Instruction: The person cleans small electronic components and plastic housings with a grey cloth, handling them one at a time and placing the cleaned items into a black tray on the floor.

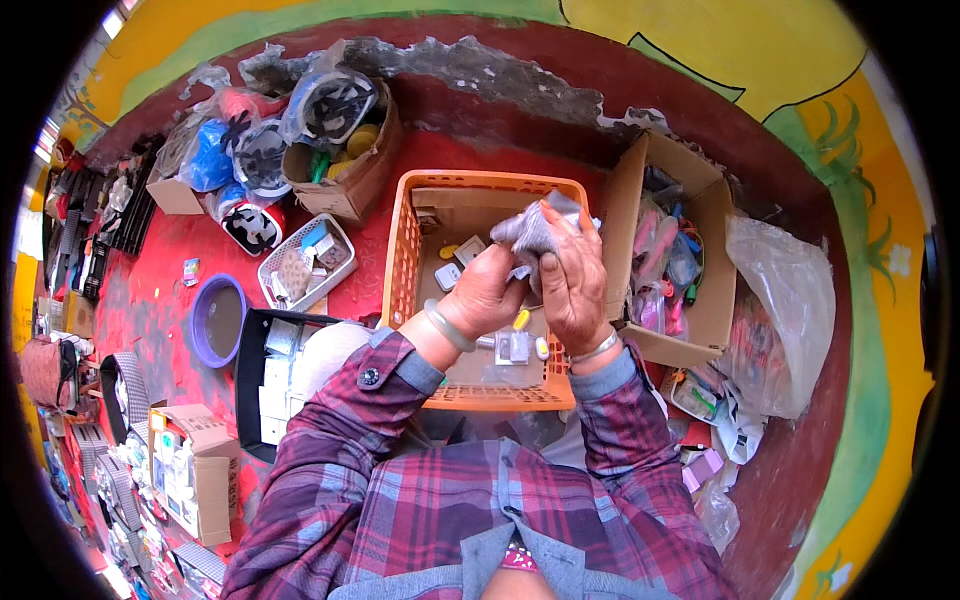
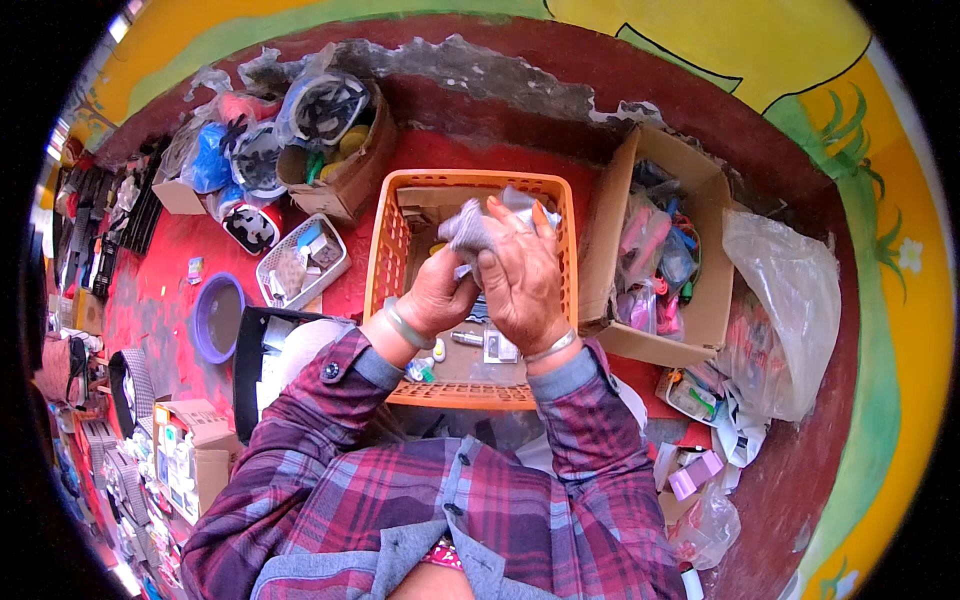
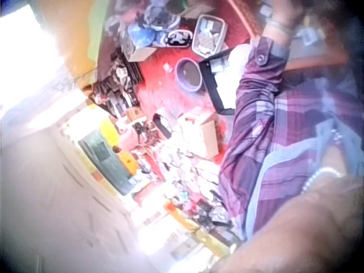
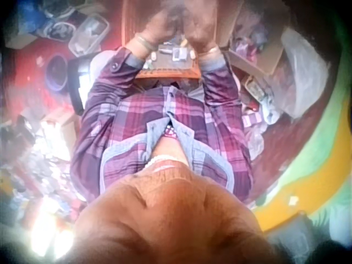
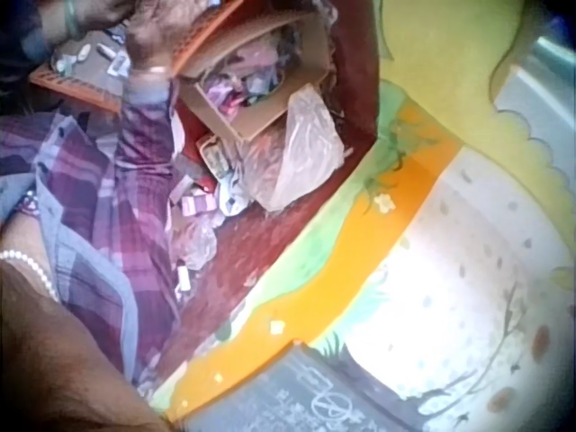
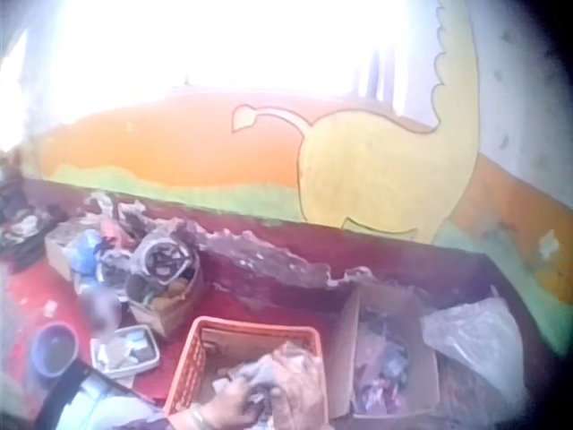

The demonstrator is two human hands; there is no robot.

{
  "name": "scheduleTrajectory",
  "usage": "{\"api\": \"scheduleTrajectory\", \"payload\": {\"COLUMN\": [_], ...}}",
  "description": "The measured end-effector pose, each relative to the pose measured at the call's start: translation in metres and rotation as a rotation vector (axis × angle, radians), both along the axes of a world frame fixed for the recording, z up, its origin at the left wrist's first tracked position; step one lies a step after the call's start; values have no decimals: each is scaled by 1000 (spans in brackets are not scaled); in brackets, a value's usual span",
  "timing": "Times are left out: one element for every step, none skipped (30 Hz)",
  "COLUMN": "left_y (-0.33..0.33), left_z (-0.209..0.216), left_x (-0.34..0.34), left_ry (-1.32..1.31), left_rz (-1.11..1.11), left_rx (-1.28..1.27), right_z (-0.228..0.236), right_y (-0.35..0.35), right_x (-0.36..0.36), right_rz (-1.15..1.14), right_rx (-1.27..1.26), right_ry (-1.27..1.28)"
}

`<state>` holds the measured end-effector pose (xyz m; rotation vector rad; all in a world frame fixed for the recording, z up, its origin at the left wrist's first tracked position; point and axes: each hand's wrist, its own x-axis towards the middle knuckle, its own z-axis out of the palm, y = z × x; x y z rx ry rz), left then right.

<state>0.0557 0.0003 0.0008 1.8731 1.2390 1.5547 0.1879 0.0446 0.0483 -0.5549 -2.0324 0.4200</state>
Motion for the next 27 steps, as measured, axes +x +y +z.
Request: {"api": "scheduleTrajectory", "payload": {"left_y": [0, 0, -1, 0, 0, 0, 0, 0, 0, 0, -1, -3, -4, -4, -7, -6, -4, -2, -1, 0, 1, 2, 3, 3, 3, 4, 5], "left_z": [-1, -3, -4, -5, -5, -5, -5, -5, -3, -1, 0, 2, 3, -1, 5, 10, 14, 16, 17, 18, 18, 14, 14, 13, 12, 11, 9], "left_x": [0, -1, -3, -3, -4, -6, -7, -8, -9, -10, -10, -10, -11, -12, -15, -18, -21, -23, -24, -25, -25, -26, -27, -28, -28, -28, -28], "left_ry": [-3, -7, -4, -18, 5, 28, 51, 49, 47, 44, -60, -163, -268, -433, -614, -728, -842, -884, -970, -1056, -1139, -1131, -1166, -1202, -1238, -1248, -1258], "left_rz": [-25, -49, -68, -82, -86, -87, -88, -95, -104, -112, -129, -143, -155, -208, -264, -271, -277, -298, -318, -339, -359, -345, -354, -363, -372, -367, -367], "left_rx": [-6, -12, -17, -31, -19, -6, 7, 16, 27, 38, -6, -50, -94, -128, -211, -241, -271, -276, -300, -324, -351, -376, -403, -432, -460, -475, -491], "right_z": [-2, -4, -6, -8, -12, -17, -20, -21, -23, -29, -38, -52, -52, -52, -50, -44, -40, -37, -35, -36, -37, -38, -37, -33, -29, -27, -27], "right_y": [5, 12, 19, 25, 32, 38, 42, 44, 47, 50, 55, 69, 71, 72, 72, 70, 70, 69, 71, 76, 78, 81, 84, 82, 80, 78, 77], "right_x": [1, 5, 7, 10, 14, 18, 21, 22, 23, 24, 27, 37, 42, 45, 44, 44, 44, 48, 51, 56, 59, 59, 58, 58, 57, 55, 55], "right_rz": [-19, -37, -50, -97, -107, -114, -121, -110, -102, -93, -84, -66, -45, -23, 4, 58, 141, 222, 305, 407, 532, 477, 422, 424, 427, 429, 414], "right_rx": [-12, -23, -34, -17, -156, -296, -436, -470, -557, -641, -724, -827, -955, -1082, -1205, -1269, -1287, -1302, -1314, -1343, -1299, -1257, -1214, -1221, -1227, -1234, -1200], "right_ry": [-29, -59, -82, -93, -123, -153, -182, -96, 3, 103, 204, 236, 352, 468, 589, 746, 865, 979, 1092, 1142, 1136, 1193, 1249, 1257, 1266, 1274, 1233]}}
